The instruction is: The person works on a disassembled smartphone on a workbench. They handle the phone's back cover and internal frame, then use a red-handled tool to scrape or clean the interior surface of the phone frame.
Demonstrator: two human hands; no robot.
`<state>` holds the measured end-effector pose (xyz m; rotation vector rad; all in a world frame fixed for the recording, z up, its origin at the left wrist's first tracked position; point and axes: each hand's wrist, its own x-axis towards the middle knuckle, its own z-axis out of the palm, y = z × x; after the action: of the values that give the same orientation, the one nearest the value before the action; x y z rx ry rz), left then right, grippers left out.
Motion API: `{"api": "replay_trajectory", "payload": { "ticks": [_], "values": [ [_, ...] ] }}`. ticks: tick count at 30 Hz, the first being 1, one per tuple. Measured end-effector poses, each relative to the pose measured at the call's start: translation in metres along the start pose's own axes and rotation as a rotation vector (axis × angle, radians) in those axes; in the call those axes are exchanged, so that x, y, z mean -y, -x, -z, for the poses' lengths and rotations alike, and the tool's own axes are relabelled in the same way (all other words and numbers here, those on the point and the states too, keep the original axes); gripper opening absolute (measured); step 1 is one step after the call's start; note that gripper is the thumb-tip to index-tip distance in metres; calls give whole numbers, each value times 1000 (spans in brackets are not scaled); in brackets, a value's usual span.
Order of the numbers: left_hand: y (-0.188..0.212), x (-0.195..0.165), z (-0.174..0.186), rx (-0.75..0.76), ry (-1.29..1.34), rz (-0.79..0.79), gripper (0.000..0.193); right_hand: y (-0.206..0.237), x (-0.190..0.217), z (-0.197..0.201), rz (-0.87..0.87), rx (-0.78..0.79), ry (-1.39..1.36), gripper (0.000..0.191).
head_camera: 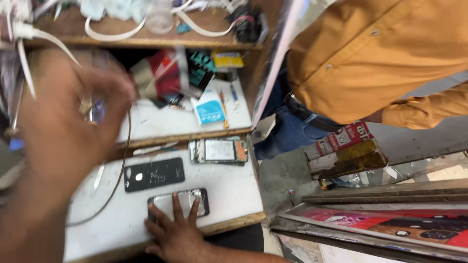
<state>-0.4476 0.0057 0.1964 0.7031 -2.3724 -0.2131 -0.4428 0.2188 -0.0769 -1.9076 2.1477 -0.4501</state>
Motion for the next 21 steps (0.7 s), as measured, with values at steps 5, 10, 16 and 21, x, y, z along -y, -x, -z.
{"api": "replay_trajectory", "payload": {
  "ticks": [5, 10, 16, 21],
  "values": [
    [171, 94, -63, 115, 937, 512, 18, -5, 6, 6, -29, 66, 106, 69],
    [279, 129, -74, 329, 157, 497, 33, -13, 12, 5, -49, 122, 147, 72],
    [278, 129, -69, 445, 107, 460, 36, -14, 17, 6, -64, 158, 125, 72],
    [247, 121, -80, 105, 490, 283, 24, -14, 19, 6, -62, 122, 122, 70]
  ]
}}
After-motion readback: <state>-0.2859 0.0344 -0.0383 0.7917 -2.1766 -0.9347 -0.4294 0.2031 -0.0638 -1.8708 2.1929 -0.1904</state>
